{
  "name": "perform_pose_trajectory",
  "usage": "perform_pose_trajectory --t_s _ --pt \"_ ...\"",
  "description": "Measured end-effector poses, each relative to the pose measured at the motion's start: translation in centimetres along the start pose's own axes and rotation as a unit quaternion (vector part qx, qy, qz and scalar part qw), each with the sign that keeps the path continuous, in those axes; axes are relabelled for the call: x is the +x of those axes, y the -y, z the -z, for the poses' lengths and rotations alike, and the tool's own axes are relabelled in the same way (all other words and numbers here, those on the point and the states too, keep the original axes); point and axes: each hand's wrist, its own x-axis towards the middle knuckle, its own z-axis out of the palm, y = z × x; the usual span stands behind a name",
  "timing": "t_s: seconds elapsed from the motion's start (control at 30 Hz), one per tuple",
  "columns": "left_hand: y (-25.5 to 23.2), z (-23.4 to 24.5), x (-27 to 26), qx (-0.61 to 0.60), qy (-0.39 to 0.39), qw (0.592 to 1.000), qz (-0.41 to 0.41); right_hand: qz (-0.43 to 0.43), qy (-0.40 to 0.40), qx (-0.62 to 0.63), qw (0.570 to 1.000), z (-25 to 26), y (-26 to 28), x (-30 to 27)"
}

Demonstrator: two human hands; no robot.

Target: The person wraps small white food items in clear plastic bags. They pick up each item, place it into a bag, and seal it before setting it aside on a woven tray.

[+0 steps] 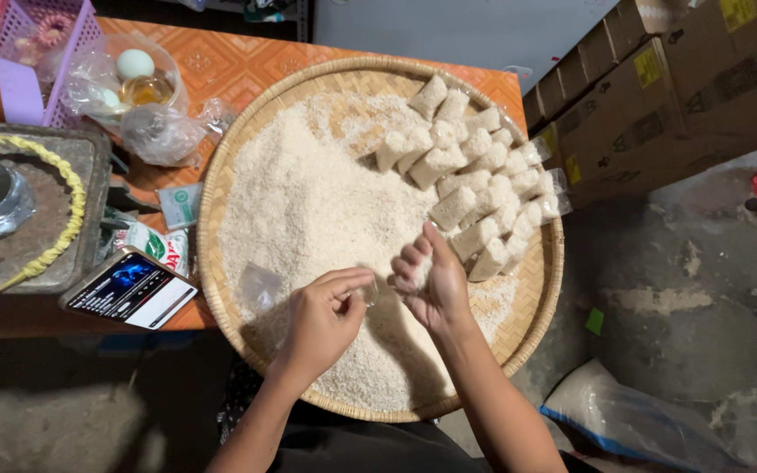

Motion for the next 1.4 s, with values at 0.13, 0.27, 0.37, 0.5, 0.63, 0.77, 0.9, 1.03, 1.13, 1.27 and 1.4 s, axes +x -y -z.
perform_pose_trajectory --t_s 0.13,0.27,0.37,0.5,0.63,0.77,0.9,1.03,1.13,1.27,1.4 --pt "-0.3 -0.1 -0.1 0.014 -0.004 0.999 0.041 -0.001 0.026 0.028 0.999 -3.6 0.5 0.0" --pt "-0.5 0.0 -0.3 0.017 0.007 0.998 0.052 0.036 0.016 -0.047 0.998 -6.4 0.3 -0.8" --pt "0.2 -0.1 -0.3 0.031 0.010 0.998 0.049 0.069 0.002 -0.114 0.991 -7.3 -0.1 -1.1" --pt "0.7 -0.2 -0.3 0.057 0.016 0.997 0.049 0.095 0.009 -0.137 0.986 -7.6 -0.5 -1.2" --pt "0.2 0.0 -0.2 0.059 -0.002 0.998 0.010 0.091 -0.001 -0.138 0.986 -7.6 -0.8 -1.4" --pt "-0.2 0.1 -0.2 0.046 0.006 0.998 0.040 0.121 0.018 -0.149 0.981 -7.1 -1.3 -1.2" --pt "-0.7 0.3 -0.2 0.054 -0.006 0.998 0.025 0.127 0.034 -0.160 0.978 -7.0 -1.5 -1.2" --pt "-1.6 0.4 -0.1 0.056 0.000 0.997 0.061 0.122 0.036 -0.161 0.979 -7.1 -1.7 -1.4" --pt "-2.0 0.5 0.0 0.061 -0.005 0.996 0.057 0.130 0.049 -0.170 0.976 -7.0 -2.0 -1.5" --pt "-1.9 0.7 0.0 0.050 0.000 0.997 0.054 0.145 0.063 -0.202 0.967 -6.3 -2.6 -1.5" --pt "-1.9 0.9 0.1 0.074 0.014 0.996 0.039 0.155 0.092 -0.243 0.953 -5.1 -3.4 -1.4"
